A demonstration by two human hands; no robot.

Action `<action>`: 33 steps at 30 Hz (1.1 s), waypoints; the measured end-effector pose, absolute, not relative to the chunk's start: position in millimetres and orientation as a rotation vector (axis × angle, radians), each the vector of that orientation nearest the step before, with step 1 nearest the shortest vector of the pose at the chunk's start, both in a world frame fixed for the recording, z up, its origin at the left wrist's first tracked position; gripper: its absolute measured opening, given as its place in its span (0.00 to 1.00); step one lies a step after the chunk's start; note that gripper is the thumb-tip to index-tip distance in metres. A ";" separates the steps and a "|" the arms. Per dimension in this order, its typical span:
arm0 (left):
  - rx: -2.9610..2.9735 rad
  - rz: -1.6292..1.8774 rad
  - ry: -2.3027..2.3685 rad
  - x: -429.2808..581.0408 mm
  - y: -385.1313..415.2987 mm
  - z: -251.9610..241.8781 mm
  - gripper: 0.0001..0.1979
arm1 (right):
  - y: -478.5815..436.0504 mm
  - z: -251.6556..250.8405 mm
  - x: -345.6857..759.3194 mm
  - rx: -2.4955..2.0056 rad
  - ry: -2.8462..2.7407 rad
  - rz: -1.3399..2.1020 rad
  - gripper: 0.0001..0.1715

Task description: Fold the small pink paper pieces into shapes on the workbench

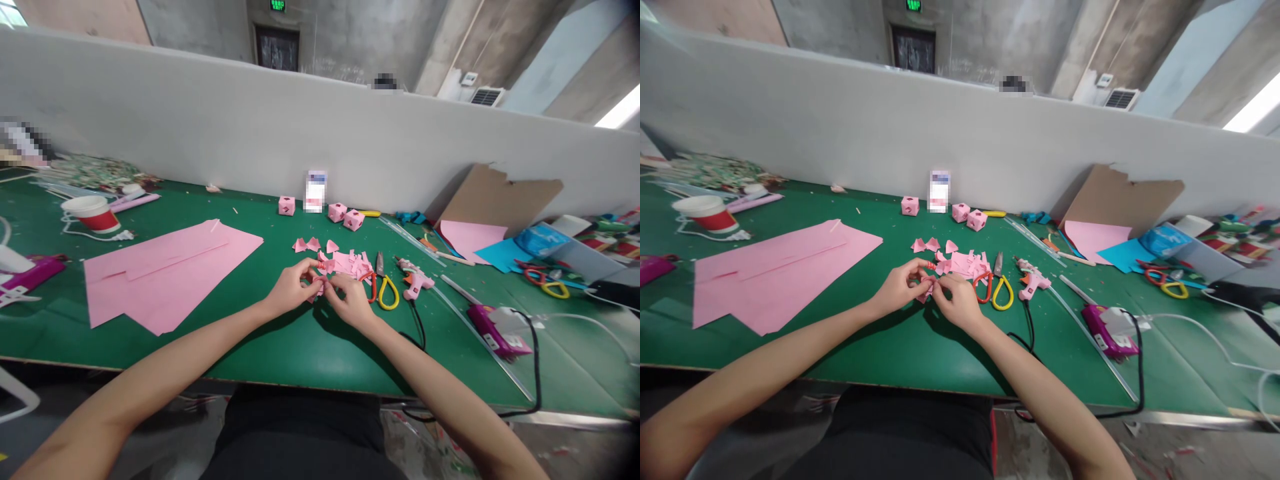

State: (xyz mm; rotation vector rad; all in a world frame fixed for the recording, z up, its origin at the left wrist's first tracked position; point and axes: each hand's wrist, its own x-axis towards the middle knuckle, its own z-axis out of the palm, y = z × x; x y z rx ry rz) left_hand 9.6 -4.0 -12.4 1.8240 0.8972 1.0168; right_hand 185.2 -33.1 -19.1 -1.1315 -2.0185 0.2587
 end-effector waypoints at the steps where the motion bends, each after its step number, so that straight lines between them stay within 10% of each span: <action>1: 1.836 1.001 0.887 9.8 -4.0 -12.9 0.16 | -33.8 -18.3 185.3 -1.119 -2.018 0.252 0.18; 21: 2.081 0.942 0.945 9.5 -8.0 -10.7 0.14 | -34.9 -19.1 187.3 -1.109 -1.996 0.132 0.04; 33: 1.978 1.073 1.016 7.0 -6.5 -3.0 0.14 | -32.5 -16.5 187.3 -1.078 -1.752 0.447 0.15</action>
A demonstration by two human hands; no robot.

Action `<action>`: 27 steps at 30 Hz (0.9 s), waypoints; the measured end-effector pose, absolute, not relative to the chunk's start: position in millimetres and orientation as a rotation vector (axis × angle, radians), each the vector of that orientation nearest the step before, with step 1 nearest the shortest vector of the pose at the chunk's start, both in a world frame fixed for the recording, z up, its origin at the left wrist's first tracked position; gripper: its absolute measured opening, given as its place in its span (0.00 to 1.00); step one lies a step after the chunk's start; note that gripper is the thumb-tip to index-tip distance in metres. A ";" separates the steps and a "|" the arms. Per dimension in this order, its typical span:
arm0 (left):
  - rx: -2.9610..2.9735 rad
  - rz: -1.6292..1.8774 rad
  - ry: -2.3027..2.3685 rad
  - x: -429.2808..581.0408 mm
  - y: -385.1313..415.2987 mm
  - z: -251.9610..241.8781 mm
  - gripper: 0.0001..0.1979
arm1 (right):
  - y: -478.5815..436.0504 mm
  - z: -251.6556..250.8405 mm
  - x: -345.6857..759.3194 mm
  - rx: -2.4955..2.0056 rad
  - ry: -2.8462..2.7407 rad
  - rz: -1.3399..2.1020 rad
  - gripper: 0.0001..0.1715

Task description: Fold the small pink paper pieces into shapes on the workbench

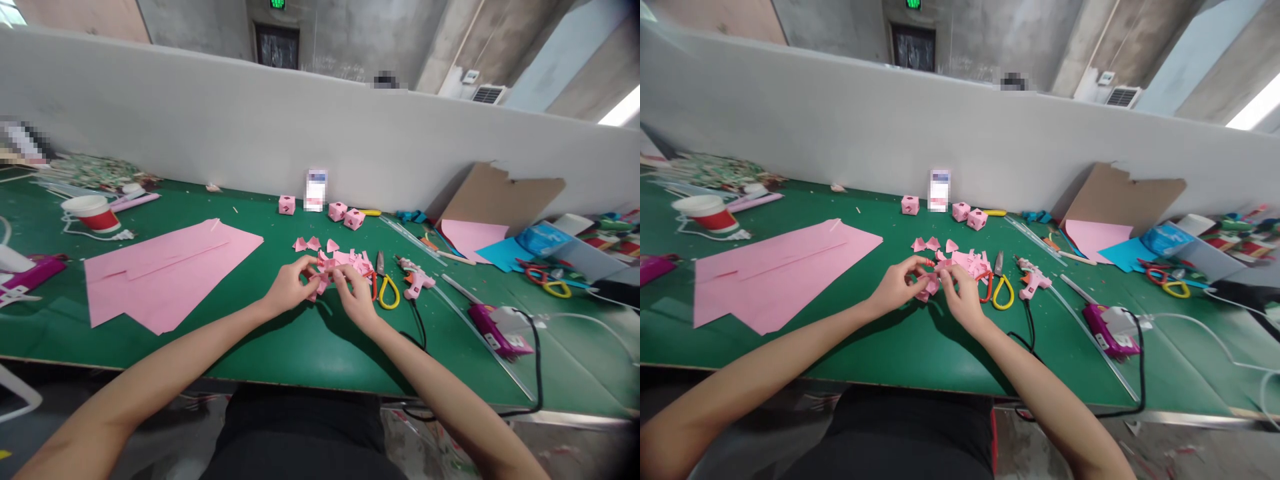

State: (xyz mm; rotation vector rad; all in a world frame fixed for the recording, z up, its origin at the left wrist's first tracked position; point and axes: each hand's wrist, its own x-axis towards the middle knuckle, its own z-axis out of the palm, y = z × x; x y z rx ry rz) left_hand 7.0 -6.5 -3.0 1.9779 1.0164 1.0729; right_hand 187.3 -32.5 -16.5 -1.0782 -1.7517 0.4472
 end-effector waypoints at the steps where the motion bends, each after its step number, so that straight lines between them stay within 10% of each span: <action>1: 1.940 1.104 1.040 6.7 -5.8 -2.0 0.14 | -30.6 -17.7 187.5 -1.090 -1.706 0.503 0.16; 17: 1.869 1.229 1.065 5.8 -4.2 -0.4 0.12 | -21.1 -19.8 188.2 -1.074 -1.355 1.131 0.19; 27: 2.090 1.246 1.079 6.9 -8.2 -4.3 0.13 | -26.7 -17.4 185.5 -1.191 -1.617 0.752 0.15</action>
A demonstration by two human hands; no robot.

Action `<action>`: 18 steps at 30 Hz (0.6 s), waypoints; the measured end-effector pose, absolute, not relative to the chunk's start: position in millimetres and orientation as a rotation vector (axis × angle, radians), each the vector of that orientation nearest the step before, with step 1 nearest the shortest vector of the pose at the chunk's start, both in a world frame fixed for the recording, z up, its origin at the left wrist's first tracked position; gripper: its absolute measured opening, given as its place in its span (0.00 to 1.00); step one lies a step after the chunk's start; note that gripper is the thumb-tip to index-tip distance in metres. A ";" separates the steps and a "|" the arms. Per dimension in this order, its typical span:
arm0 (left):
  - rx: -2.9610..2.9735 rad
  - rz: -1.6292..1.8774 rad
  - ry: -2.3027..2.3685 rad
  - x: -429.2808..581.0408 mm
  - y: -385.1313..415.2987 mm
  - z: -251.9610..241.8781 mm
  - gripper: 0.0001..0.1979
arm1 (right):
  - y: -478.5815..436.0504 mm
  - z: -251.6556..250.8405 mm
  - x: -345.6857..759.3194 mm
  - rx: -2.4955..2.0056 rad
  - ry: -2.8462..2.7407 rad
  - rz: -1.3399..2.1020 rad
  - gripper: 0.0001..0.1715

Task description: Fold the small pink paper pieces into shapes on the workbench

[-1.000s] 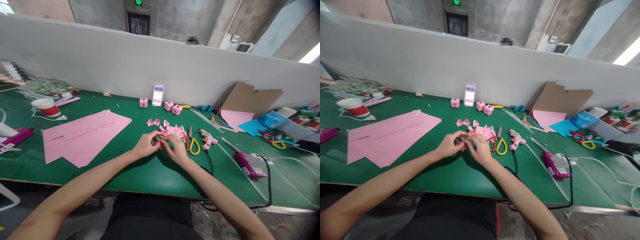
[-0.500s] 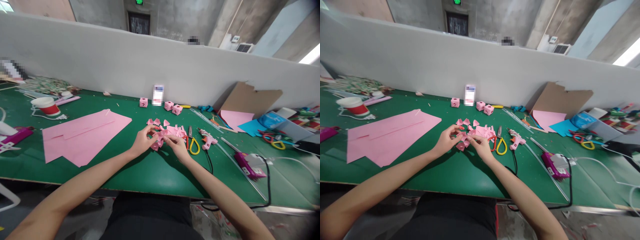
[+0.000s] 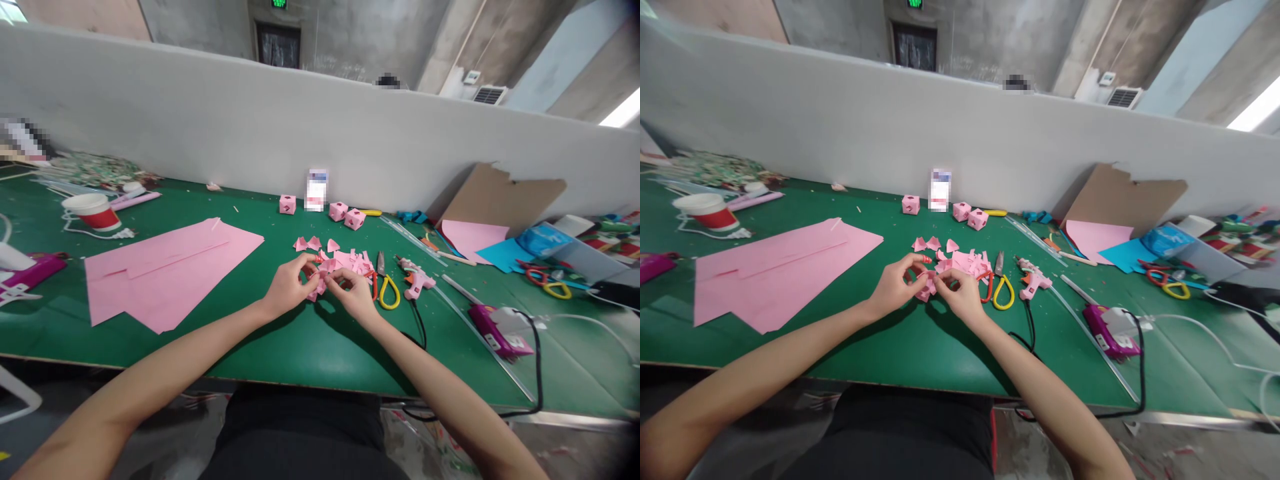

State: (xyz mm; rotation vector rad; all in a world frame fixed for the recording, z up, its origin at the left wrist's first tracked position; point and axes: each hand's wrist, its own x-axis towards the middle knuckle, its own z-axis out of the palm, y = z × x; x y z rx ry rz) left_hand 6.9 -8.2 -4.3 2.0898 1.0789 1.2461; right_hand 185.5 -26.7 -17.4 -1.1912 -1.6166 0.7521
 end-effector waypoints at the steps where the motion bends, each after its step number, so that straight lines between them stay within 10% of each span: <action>1: 2.127 1.242 1.073 7.2 -8.7 -5.4 0.13 | -27.9 -17.2 185.0 -1.207 -1.638 0.707 0.14; 18: 2.052 1.267 1.089 9.3 -8.0 -2.9 0.12 | -30.2 -14.6 183.5 -1.180 -1.709 0.572 0.14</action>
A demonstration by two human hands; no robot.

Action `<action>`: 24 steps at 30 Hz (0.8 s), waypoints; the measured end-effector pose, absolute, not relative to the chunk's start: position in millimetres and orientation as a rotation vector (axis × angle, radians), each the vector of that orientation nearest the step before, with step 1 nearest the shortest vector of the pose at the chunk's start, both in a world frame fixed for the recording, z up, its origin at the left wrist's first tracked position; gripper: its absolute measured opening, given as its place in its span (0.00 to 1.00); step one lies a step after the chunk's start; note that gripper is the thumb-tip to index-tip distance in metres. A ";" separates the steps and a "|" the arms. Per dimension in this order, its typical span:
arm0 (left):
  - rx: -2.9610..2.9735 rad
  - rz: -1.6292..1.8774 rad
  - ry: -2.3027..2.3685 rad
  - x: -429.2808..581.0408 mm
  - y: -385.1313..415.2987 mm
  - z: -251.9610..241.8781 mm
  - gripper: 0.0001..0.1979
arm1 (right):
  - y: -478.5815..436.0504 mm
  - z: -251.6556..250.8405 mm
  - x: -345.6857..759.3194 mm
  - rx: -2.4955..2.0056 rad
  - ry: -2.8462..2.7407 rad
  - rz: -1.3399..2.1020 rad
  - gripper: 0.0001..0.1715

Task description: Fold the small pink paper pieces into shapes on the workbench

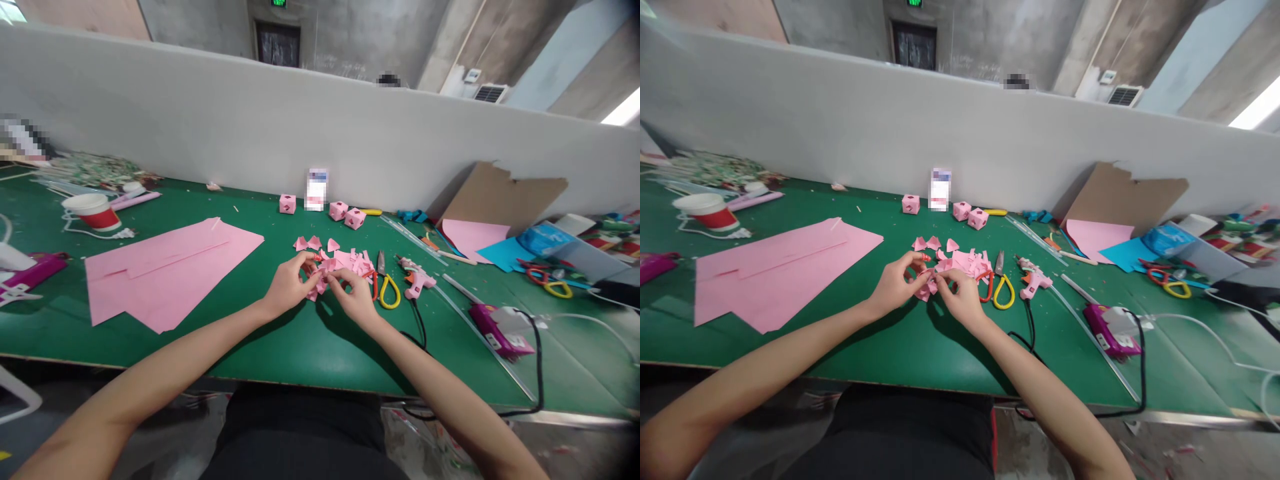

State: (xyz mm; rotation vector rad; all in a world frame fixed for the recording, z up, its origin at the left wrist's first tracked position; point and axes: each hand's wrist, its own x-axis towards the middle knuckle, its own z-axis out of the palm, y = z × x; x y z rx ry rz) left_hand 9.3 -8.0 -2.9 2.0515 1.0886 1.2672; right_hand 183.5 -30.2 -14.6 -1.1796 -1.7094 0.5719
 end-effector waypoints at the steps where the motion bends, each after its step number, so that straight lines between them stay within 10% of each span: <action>1: 2.022 1.264 1.090 9.1 -8.0 -1.9 0.12 | -29.3 -14.6 184.8 -1.165 -1.681 0.642 0.15; 10: 1.790 1.191 0.927 5.3 -9.2 4.3 0.16 | -24.7 -14.0 189.8 -0.946 -1.211 1.446 0.19; 24: 1.947 1.108 0.877 4.8 -7.0 -5.6 0.16 | -23.9 -20.4 191.9 -1.067 -1.737 1.043 0.22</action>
